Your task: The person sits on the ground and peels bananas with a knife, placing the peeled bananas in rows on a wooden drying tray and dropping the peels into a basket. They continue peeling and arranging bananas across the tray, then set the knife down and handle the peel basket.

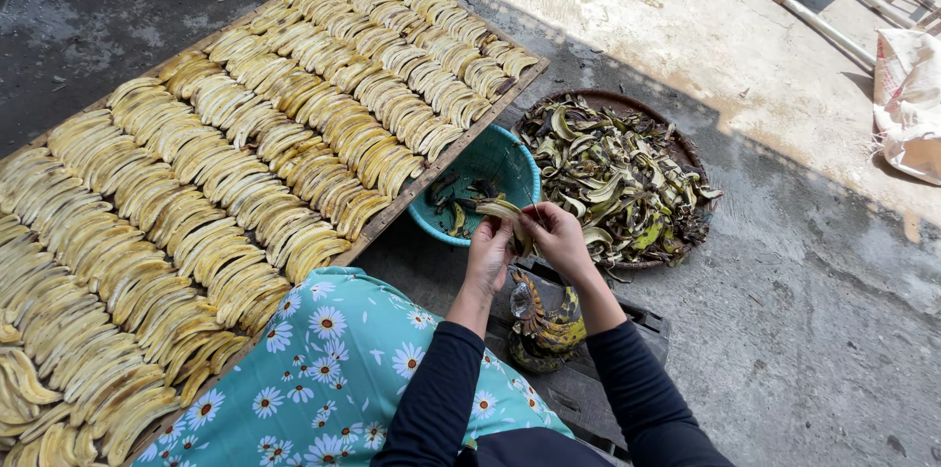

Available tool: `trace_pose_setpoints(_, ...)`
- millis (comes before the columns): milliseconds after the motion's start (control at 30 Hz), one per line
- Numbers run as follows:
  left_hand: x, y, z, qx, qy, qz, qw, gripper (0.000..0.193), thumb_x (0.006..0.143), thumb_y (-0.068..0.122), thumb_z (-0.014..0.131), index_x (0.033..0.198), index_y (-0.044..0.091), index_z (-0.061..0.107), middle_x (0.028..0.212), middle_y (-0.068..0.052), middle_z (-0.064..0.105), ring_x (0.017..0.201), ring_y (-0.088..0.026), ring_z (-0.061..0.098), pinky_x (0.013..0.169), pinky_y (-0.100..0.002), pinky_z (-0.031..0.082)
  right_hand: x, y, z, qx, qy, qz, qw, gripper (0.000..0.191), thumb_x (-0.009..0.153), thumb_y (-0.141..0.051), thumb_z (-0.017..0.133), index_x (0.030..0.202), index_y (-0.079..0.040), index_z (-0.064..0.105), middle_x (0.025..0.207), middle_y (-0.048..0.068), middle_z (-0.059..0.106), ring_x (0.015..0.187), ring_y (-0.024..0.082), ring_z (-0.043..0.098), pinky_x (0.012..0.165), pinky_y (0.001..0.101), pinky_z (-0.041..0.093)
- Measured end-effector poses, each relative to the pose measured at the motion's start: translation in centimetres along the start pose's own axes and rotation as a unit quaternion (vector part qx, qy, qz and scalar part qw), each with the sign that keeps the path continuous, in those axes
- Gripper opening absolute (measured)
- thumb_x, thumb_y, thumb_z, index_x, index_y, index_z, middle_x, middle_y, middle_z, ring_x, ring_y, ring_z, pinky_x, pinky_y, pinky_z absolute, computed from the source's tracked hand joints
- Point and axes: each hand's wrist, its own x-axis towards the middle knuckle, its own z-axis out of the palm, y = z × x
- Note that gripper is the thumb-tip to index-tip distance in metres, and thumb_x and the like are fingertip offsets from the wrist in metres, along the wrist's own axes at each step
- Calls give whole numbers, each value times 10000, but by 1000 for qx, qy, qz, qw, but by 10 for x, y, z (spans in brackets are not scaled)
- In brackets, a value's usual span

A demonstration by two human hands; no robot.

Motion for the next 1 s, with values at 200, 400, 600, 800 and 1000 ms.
trace_pose_setpoints(200,0,3,-5,2,-30,0,1000,233,1063,247,619,1241,97,620,1091,2,686,940,-111,641,769,-311,553,-5,20,19,-42,66,-19,997,176,1016,-143,626,1053,14,696,830,23,723,761,64,630,679,248,524)
trace_pose_setpoints(400,-9,13,3,-8,-64,-30,997,292,1009,304,598,1256,152,625,1094,22,700,968,-99,656,826,-317,549,-6,7,-2,223,-2,148,963,239,1065,-251,600,969,-34,633,633,1,590,439,69,492,402,244,376)
trace_pose_setpoints(600,-12,26,5,169,11,-21,985,321,1014,318,630,1243,97,593,1116,-7,673,1013,-106,657,865,-307,543,-12,-4,0,96,-8,99,990,203,1040,-242,579,967,-65,646,647,-38,588,456,32,480,399,226,356)
trace_pose_setpoints(800,-4,23,-3,183,9,-9,983,350,929,77,676,1256,-25,601,1105,-92,711,949,-165,702,797,-322,603,-8,7,5,117,-20,149,982,228,1051,-240,584,934,-49,625,613,-37,543,437,48,455,395,241,360)
trace_pose_setpoints(1000,0,22,-1,193,5,84,978,369,981,-16,599,1347,-23,558,1217,-120,682,1038,-177,688,859,-310,588,6,13,-9,130,40,186,973,248,1045,-251,580,917,-42,616,595,-13,554,416,85,462,391,258,372)
